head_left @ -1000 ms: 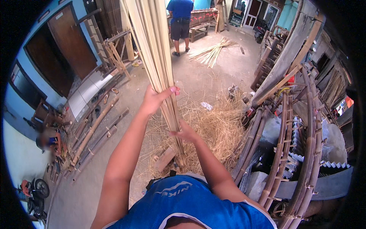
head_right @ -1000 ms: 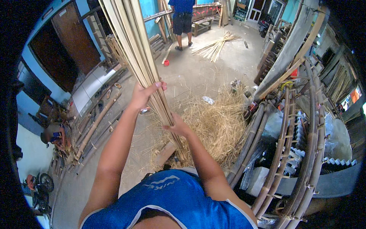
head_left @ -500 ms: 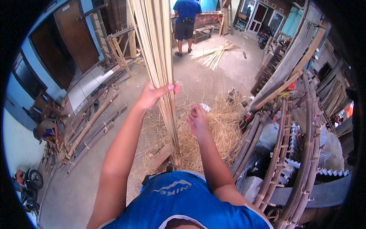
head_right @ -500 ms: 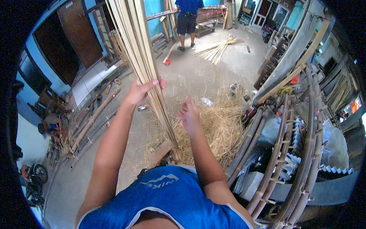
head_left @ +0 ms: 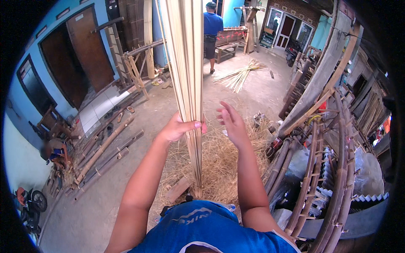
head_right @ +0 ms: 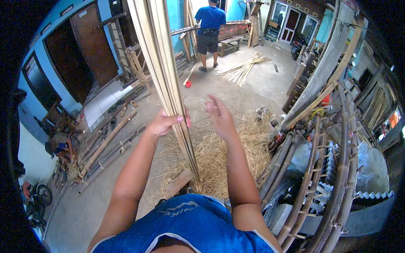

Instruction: The person splits bamboo strips using a knife and wooden block, then gathers and aligns the strips into a bundle. They stand and place the bundle upright against a rack.

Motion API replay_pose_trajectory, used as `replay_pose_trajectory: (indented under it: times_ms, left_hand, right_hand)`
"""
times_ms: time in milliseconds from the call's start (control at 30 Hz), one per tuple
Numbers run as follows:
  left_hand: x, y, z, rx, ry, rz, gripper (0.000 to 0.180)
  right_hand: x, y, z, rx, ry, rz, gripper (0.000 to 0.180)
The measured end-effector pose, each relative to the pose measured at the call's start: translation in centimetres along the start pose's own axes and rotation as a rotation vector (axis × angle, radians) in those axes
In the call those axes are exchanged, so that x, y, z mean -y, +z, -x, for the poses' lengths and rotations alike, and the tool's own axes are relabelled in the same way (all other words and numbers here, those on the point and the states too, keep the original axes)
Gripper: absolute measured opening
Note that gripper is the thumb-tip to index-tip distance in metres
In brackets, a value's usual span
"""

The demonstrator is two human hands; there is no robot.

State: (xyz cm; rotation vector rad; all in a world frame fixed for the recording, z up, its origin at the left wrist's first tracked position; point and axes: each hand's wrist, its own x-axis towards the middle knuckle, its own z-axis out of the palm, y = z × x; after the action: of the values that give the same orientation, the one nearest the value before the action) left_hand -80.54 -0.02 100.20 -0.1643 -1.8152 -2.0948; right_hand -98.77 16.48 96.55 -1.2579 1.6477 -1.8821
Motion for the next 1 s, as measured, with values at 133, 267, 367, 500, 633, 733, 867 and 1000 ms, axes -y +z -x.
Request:
replay_pose_trajectory:
  times_ms: [133,267,367,500,633,733,867,1000]
  left_hand:
    - [0.1,1.8,-0.6,0.034,-0.004,0.030,0.039]
    - [0.2,1.9,-0.9,0.035,-0.013,0.021,0.040]
    - [0.3,1.2,-0.9,-0.006,-0.007,-0.001,0.041]
    - [0.4,0.0,-0.6,-0.039,-0.008,0.065,0.041]
    - [0.7,-0.6,-1.1,-0.046,-0.010,0.036,0.044]
    - [0.8,-0.9,-1.3,-0.063,-0.010,0.027,0.043]
    - [0.5,-1.2,-1.2,-0.080,-0.022,0.073,0.043]
    - [0.3,-1.1,-1.1,-0.021,-0.029,0.071,0.045]
  right_hand:
    - [4.1,3.0,-1.1,0.112,-0.072,-0.048,0.040]
    - [2.1,1.3,-1.7,-0.130,-0.127,-0.073,0.032]
    - [-1.0,-2.8,-1.7,-0.315,0.016,-0.210,0.033]
    - [-5.0,-2.3,1.3,-0.436,0.227,0.264,0.045]
    - [-6.9,1.8,5.0,0.165,0.181,0.254,0.041]
    - [-7.7,2.5,5.8,0.277,0.212,0.351,0.036]
    - [-8.4,1.7,6.5,0.102,0.195,0.076,0.037]
    - [-8.9,2.0,7.0,0.173,0.319,-0.208,0.035]
